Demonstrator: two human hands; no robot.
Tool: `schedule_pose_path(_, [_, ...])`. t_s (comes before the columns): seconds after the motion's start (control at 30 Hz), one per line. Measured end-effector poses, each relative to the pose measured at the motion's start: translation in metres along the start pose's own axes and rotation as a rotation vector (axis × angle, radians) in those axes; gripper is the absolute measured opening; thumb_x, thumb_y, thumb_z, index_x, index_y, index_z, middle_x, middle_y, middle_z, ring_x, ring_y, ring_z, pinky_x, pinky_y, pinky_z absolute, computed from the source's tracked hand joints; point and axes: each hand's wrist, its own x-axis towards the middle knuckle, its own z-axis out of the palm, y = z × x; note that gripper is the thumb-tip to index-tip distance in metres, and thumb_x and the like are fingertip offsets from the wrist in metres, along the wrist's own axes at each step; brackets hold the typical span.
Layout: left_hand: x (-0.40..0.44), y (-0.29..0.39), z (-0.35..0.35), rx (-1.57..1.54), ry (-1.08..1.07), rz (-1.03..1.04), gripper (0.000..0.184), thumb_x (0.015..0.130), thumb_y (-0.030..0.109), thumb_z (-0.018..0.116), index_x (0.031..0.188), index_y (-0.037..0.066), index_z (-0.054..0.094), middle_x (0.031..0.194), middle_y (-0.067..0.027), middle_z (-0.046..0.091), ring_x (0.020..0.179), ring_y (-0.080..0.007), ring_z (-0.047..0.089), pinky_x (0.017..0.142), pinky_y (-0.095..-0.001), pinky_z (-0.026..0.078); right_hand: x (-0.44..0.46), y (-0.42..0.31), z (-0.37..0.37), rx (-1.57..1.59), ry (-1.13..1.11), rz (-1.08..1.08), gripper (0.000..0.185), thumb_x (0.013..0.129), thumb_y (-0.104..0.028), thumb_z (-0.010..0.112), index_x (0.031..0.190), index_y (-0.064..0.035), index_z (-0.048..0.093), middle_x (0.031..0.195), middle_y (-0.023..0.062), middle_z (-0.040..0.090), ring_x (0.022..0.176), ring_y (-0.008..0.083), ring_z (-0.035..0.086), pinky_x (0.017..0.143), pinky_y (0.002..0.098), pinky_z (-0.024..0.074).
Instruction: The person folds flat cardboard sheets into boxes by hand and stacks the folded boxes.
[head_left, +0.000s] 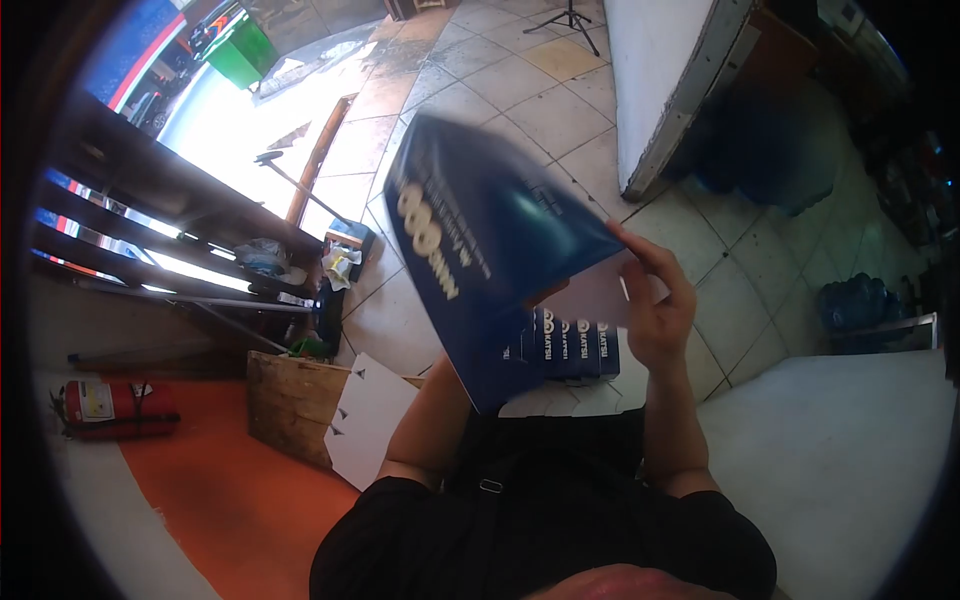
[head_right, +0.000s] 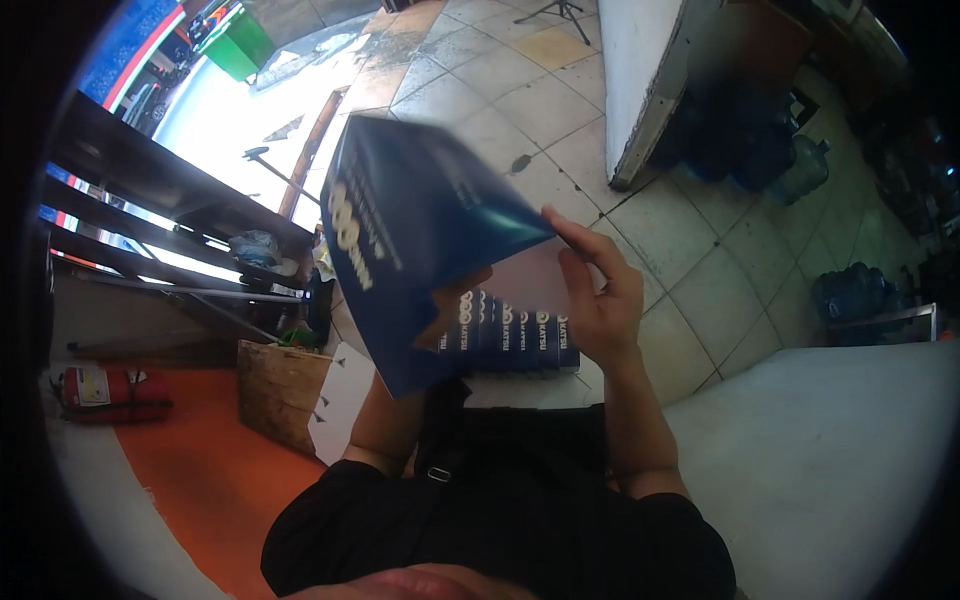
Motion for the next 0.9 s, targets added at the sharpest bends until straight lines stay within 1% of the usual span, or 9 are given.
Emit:
schedule_pose_path(0.03, [0.003, -0.003, -0.005, 0.073, 0.018, -0.016, 0.036, 0.084, 0.000, 0.075, 0.117, -0.002, 0.060, 0.109, -0.0103, 0.066, 0.095, -0.0154, 0.066, 0.084, -0.0279, 0.054, -0.003, 0.004, -0.006, 0.214, -0.016, 0.103, 0.039, 0.093, -0.001, 0.058, 0.132, 0.0046, 0.055, 0.126, 0.0248, 0.062, 0.125, 0.0346, 0.056, 0.106, 0.0401, 0.0431])
schedule_pose_path(0.17, [0.006, -0.019, -0.013, 0.281, 0.065, -0.074, 0.032, 0.085, -0.003, 0.071, 0.115, -0.002, 0.062, 0.112, -0.0099, 0.065, 0.096, -0.0158, 0.065, 0.087, -0.0305, 0.053, -0.002, -0.005, 0.004, 0.688, -0.042, 0.029, 0.035, 0.093, -0.008, 0.064, 0.125, 0.0065, 0.060, 0.131, 0.0273, 0.057, 0.123, 0.0311, 0.056, 0.099, 0.0389, 0.0473])
schedule_pose_path(0.23, [0.005, -0.025, -0.008, -0.147, -0.018, 0.193, 0.026, 0.092, -0.001, 0.064, 0.117, -0.002, 0.061, 0.112, -0.0113, 0.066, 0.097, -0.0185, 0.065, 0.089, -0.0331, 0.053, -0.004, -0.003, 0.005, 0.580, -0.059, -0.049, 0.034, 0.087, -0.005, 0.069, 0.120, 0.0049, 0.065, 0.136, 0.0264, 0.052, 0.123, 0.0309, 0.053, 0.098, 0.0400, 0.0485])
schedule_pose_path(0.27, [0.003, -0.027, -0.003, -0.148, -0.017, 0.187, 0.026, 0.092, -0.001, 0.064, 0.117, -0.002, 0.061, 0.112, -0.0113, 0.066, 0.097, -0.0185, 0.065, 0.089, -0.0331, 0.053, -0.006, -0.003, 0.005, 0.526, -0.065, -0.088, 0.034, 0.085, -0.004, 0.072, 0.117, 0.0041, 0.068, 0.138, 0.0260, 0.050, 0.123, 0.0309, 0.052, 0.097, 0.0405, 0.0492])
schedule_pose_path(0.33, [-0.001, -0.018, 0.013, -0.366, -0.006, 0.015, 0.022, 0.092, 0.012, 0.070, 0.108, -0.003, 0.067, 0.097, -0.0065, 0.071, 0.083, -0.0126, 0.068, 0.073, -0.0249, 0.055, -0.001, -0.011, 0.007, -0.029, -0.061, -0.180, 0.038, 0.077, 0.000, 0.075, 0.115, -0.0011, 0.071, 0.140, 0.0236, 0.049, 0.112, 0.0281, 0.055, 0.093, 0.0397, 0.0517])
schedule_pose_path(0.37, [-0.003, -0.011, 0.017, -0.426, -0.049, -0.064, 0.021, 0.095, 0.011, 0.066, 0.109, -0.003, 0.066, 0.101, -0.0088, 0.071, 0.085, -0.0145, 0.069, 0.076, -0.0267, 0.057, 0.002, -0.013, 0.009, -0.127, -0.057, -0.187, 0.041, 0.072, 0.001, 0.076, 0.112, -0.0057, 0.073, 0.140, 0.0193, 0.050, 0.104, 0.0271, 0.056, 0.086, 0.0375, 0.0542])
schedule_pose_path(0.57, [0.007, -0.005, 0.013, -0.535, -0.070, -0.124, 0.024, 0.093, 0.007, 0.067, 0.114, -0.004, 0.062, 0.105, -0.0124, 0.070, 0.092, -0.0200, 0.070, 0.081, -0.0330, 0.060, 0.016, -0.027, 0.002, -0.552, -0.056, -0.442, 0.034, 0.069, -0.009, 0.082, 0.102, -0.0062, 0.074, 0.133, 0.0147, 0.058, 0.111, 0.0322, 0.060, 0.087, 0.0385, 0.0557])
schedule_pose_path(0.77, [0.016, 0.003, 0.005, -0.665, -0.103, -0.043, 0.024, 0.090, -0.001, 0.068, 0.113, -0.001, 0.061, 0.106, -0.0131, 0.069, 0.094, -0.0223, 0.070, 0.081, -0.0365, 0.061, 0.015, -0.035, -0.001, -0.358, -0.220, -0.351, 0.040, 0.068, -0.010, 0.083, 0.106, -0.0052, 0.072, 0.133, 0.0173, 0.058, 0.123, 0.0352, 0.058, 0.095, 0.0415, 0.0535])
schedule_pose_path(0.9, [0.015, -0.004, 0.004, -0.689, -0.091, -0.110, 0.022, 0.090, -0.001, 0.068, 0.111, 0.000, 0.062, 0.104, -0.0120, 0.069, 0.095, -0.0222, 0.070, 0.081, -0.0363, 0.061, 0.011, -0.022, 0.006, -0.392, -0.165, -0.378, 0.042, 0.069, -0.010, 0.082, 0.109, -0.0044, 0.070, 0.134, 0.0177, 0.058, 0.124, 0.0358, 0.057, 0.097, 0.0419, 0.0528])
